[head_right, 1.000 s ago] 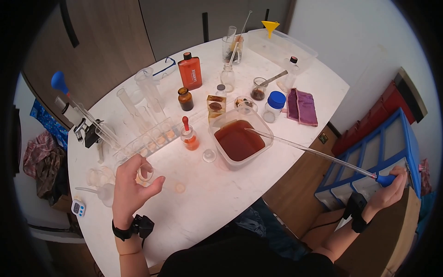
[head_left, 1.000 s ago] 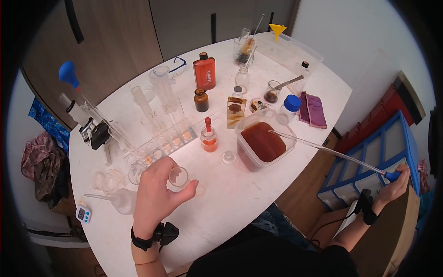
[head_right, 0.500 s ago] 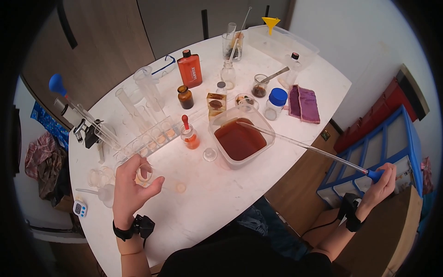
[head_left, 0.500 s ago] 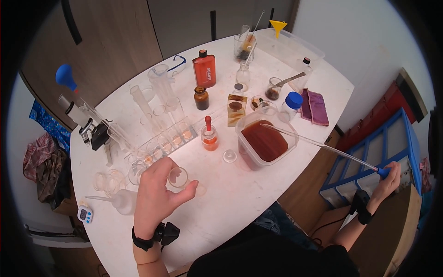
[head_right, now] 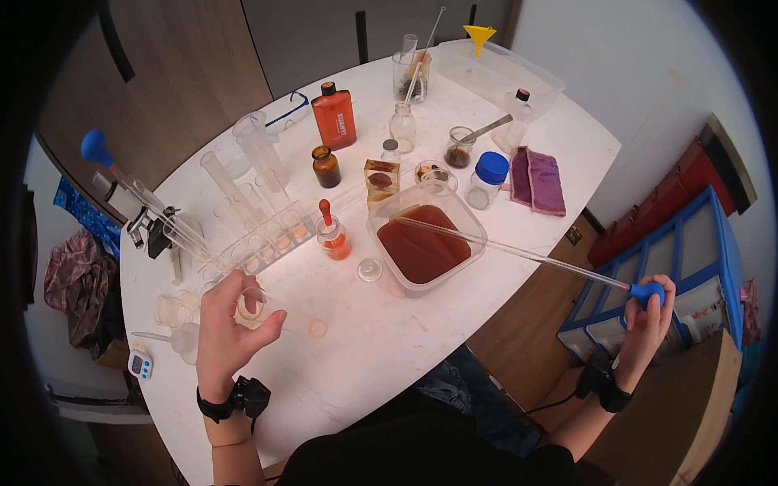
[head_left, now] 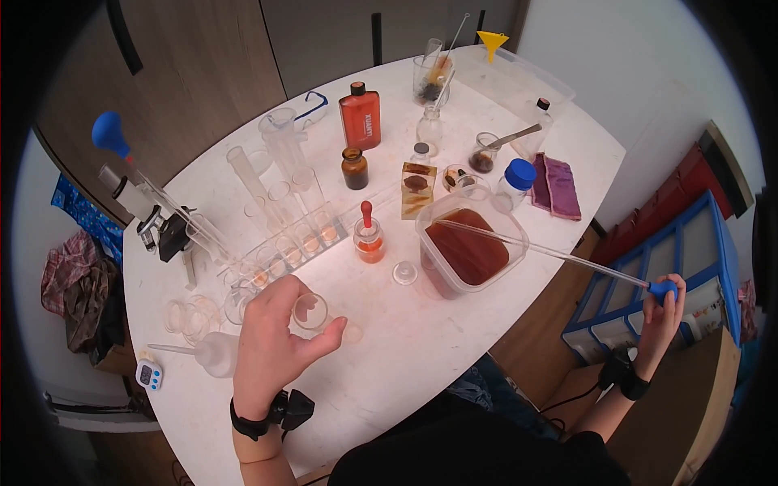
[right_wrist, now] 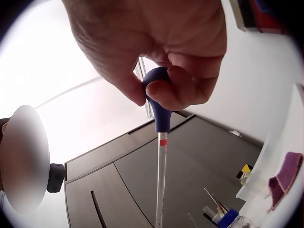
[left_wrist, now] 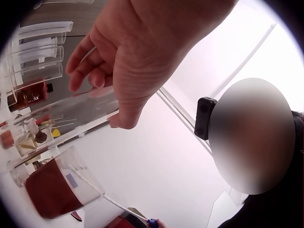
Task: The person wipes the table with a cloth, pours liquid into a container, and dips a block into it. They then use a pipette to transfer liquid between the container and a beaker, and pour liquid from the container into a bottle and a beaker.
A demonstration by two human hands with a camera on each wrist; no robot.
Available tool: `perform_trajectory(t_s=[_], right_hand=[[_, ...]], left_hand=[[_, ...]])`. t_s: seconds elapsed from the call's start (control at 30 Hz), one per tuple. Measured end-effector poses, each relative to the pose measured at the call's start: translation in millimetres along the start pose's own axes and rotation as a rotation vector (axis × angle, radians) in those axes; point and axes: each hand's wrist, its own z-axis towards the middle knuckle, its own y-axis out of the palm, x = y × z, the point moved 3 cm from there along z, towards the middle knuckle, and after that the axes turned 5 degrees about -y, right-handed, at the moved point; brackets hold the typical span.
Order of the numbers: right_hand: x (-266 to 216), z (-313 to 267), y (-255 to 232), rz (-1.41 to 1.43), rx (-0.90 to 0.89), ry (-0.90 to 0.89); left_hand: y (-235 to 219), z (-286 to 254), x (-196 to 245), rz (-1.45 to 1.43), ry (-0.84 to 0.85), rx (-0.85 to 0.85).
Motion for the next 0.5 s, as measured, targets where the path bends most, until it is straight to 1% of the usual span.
perform_trajectory(t_s=[0.07,0.13,0.17,0.23,0.27,0.33,0.37,0.43,0.5], right_hand=[[1,-1,3,0.034,-0.011,-0.008],[1,-3,11,0.199,-0.042,0.003],[4,-4,9,0.199,-0.043,0.004],[14,-7,4,0.508,-0.022,0.058],[18,-8,4,0.507,-0.021,0.059],[27,-9,1,0.692,0.120,0.059],[28,-8,2,0.691,0.124,0.058],[27,-6,7,0.807,0.069,0.050],[26,-5,11,0.822,0.056,0.045]], left_hand=[[-1,0,1,0.015,0.016,-0.006],[-1,1,1,0.015,0.023,-0.005],[-1,1,1,0.015,0.022,-0.006],[-1,1,0,0.018,0.015,-0.009],[-1,1,0,0.018,0.015,-0.011],[-1,1,0,0.014,0.002,-0.007],[-1,1,-1,0.015,0.005,-0.009],[0,1,-3,0.023,0.021,-0.006],[-1,2,0,0.024,0.008,-0.012]])
